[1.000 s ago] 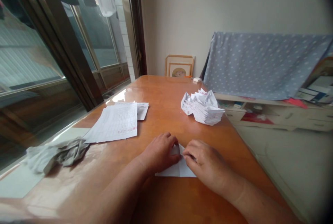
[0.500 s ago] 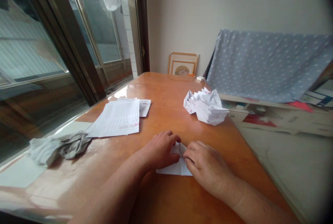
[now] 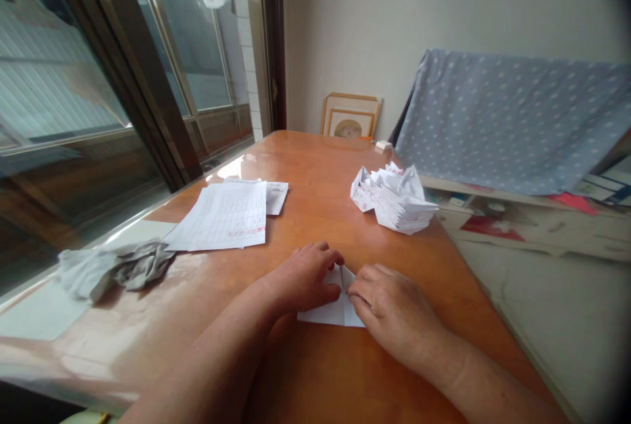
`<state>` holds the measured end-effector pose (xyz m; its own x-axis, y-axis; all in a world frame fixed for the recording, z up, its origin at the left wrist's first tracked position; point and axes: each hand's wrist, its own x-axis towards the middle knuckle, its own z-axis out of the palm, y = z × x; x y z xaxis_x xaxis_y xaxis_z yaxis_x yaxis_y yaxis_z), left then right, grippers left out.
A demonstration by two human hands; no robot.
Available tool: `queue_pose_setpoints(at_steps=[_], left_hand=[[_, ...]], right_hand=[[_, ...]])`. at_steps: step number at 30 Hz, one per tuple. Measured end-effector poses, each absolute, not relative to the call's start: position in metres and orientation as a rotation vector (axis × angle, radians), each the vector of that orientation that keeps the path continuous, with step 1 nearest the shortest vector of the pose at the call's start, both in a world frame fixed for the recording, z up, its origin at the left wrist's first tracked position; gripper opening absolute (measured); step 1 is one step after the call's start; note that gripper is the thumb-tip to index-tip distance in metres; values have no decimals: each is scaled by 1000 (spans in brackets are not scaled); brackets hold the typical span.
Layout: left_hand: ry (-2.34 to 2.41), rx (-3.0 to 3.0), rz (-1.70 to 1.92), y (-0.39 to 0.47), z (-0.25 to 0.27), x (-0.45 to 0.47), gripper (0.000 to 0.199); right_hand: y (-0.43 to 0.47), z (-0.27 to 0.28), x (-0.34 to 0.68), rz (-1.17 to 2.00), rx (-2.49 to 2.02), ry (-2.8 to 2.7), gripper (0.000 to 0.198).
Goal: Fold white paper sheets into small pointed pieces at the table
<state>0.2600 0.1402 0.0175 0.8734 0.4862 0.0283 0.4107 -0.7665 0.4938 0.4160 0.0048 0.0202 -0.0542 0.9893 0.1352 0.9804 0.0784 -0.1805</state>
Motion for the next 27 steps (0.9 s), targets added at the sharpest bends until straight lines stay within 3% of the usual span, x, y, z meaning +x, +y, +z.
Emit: queue_pose_setpoints(at_steps=[13,27], left_hand=[[645,2586,194,144,11,261,44],[642,2591,178,142,16,261,42]], right_hand=[[-3,31,420,300,-1902,-2186,23],[-7,29,422,311,-1836,-2201,24]])
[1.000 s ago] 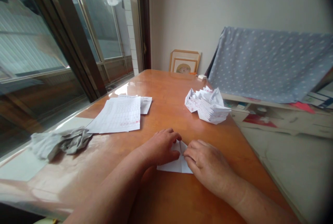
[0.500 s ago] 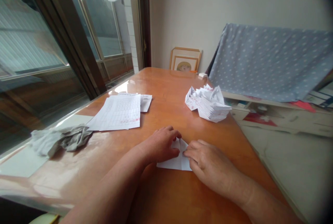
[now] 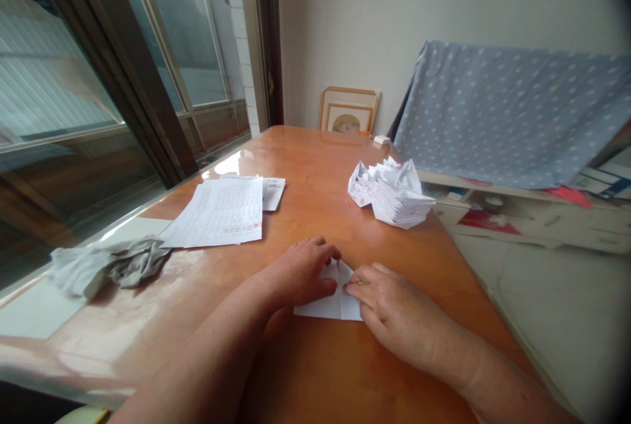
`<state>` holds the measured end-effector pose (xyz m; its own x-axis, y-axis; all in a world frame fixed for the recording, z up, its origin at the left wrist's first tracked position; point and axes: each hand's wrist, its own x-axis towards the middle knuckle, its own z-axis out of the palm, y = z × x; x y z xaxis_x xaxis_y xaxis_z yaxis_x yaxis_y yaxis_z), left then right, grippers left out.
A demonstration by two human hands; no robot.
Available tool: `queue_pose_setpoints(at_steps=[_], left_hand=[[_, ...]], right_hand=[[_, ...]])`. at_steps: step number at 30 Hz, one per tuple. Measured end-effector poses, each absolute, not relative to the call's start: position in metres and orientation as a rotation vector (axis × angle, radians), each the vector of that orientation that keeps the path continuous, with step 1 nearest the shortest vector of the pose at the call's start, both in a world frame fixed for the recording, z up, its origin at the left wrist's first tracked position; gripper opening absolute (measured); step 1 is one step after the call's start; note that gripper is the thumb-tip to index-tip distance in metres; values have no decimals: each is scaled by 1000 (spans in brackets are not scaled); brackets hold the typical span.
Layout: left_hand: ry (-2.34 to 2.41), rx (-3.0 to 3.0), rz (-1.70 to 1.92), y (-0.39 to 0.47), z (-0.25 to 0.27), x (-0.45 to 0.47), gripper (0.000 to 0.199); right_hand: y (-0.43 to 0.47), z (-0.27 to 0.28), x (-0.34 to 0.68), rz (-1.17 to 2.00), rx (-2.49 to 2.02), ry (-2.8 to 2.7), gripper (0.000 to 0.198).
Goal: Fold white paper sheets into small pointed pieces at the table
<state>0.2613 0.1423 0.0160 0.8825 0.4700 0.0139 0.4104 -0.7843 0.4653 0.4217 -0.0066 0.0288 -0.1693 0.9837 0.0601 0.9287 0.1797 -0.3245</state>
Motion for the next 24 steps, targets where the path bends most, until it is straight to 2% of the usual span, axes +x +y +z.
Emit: queue_pose_setpoints(at_steps=[13,24], left_hand=[[650,2609,175,139,19,260,42],[724,2646,258,134,12,264,38]], right_hand=[[-13,35,418,346,-1866,-2232,35],[-17,41,422,384,-1848,-2240,27]])
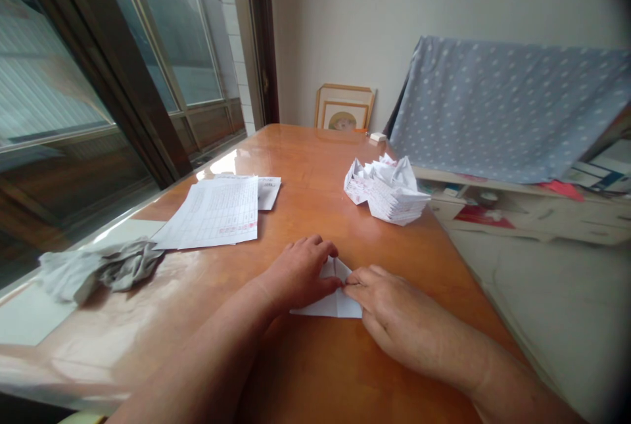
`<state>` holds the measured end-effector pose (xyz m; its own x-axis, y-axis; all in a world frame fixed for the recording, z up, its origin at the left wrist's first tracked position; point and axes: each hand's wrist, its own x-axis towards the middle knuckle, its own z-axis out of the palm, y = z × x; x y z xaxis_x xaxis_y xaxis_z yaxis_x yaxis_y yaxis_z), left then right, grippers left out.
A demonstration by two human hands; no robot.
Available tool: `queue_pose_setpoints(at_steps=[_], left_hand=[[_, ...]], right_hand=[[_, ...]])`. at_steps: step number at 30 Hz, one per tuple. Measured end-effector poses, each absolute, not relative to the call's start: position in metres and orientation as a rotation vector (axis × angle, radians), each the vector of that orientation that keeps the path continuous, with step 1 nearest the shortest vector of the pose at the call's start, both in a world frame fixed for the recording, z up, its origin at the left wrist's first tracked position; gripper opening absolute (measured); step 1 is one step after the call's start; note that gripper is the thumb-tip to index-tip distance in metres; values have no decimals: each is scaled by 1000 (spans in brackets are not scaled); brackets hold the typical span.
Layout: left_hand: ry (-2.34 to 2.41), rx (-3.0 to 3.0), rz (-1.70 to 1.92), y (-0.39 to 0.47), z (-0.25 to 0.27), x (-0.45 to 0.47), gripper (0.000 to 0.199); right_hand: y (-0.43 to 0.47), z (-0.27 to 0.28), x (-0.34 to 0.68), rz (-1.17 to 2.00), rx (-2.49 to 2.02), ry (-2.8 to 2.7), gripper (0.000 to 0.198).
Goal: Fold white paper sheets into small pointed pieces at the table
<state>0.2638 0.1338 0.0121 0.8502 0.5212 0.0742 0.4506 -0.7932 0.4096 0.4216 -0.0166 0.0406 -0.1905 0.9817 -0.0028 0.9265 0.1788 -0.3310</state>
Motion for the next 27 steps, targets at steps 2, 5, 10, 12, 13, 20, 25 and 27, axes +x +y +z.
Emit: queue_pose_setpoints(at_steps=[2,5,10,12,13,20,25,27], left_hand=[[739,2654,251,133,12,264,39],[749,2656,236,132,13,264,39],[763,2663,203,132,15,265,39],[768,2668,192,132,15,265,40],[770,2669,188,131,15,265,40],[780,2665,203,131,14,266,41],[787,2666,219,131,14,266,40],[791,2666,211,130,15,266,40]], right_hand=[[-17,43,424,432,-1827,-2219,27],[-14,45,427,506,-1824,-2113,27],[-5,38,430,461,-1865,-1964,28],[-2,35,429,443,-1888,-1961,28],[-2,33,428,436,-1904,-1964,28],[2,26,420,359,-2048,-1993,31],[4,22,417,282,-2115,-2061,35],[4,21,415,243,-2132,-2092,38]])
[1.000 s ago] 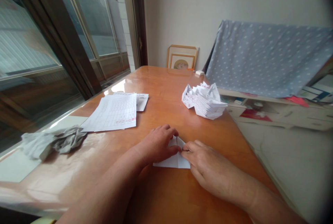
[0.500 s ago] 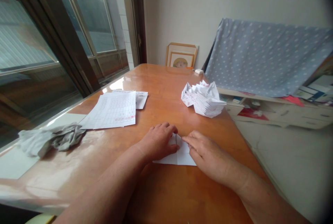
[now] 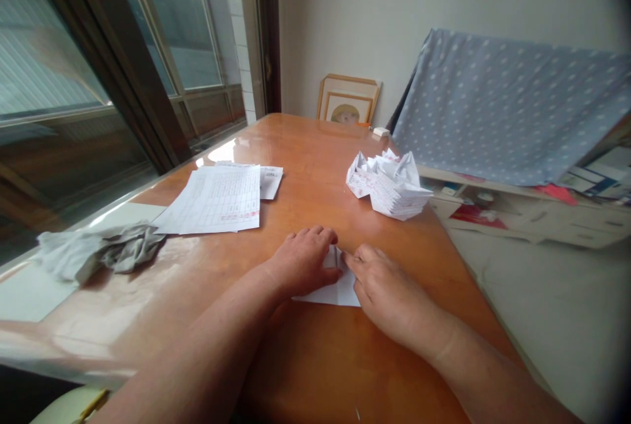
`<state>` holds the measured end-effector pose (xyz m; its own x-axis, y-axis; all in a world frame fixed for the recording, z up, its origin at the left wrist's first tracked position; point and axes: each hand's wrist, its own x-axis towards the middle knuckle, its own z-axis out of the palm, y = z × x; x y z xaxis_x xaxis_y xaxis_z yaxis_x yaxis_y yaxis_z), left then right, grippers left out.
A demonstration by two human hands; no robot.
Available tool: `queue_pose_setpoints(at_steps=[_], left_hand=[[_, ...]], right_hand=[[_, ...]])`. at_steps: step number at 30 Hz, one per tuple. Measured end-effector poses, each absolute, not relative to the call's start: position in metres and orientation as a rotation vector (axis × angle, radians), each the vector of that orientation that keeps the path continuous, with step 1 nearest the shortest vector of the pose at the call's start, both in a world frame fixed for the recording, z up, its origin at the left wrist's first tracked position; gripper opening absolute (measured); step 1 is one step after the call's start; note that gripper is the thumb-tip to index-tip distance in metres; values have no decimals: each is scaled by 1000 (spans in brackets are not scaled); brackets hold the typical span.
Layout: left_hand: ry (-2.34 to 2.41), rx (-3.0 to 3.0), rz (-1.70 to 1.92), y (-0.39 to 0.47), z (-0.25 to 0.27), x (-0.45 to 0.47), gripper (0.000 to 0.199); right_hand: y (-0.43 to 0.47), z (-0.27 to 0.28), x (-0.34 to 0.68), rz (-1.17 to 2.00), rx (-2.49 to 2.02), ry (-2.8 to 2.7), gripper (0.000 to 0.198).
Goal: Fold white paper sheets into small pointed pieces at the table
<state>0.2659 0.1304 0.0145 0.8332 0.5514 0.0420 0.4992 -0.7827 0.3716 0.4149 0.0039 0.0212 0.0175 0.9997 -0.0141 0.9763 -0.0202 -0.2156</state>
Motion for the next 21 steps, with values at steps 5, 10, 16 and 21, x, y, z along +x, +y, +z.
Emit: queue_pose_setpoints(at_steps=[5,10,16,21], left_hand=[[795,2672,217,129,16,267,39],[783,2684,228,128,16,267,36],[797,2681,220,129,15,266,36],[815,2677,173,126,20,267,36]], right_hand=[[5,20,409,143,-2156,-2146,35],[7,19,407,86,-2179,-2164,30],[8,22,410,193,-2162,-2083,33],[12,20,408,158,-2182,-2116,35]])
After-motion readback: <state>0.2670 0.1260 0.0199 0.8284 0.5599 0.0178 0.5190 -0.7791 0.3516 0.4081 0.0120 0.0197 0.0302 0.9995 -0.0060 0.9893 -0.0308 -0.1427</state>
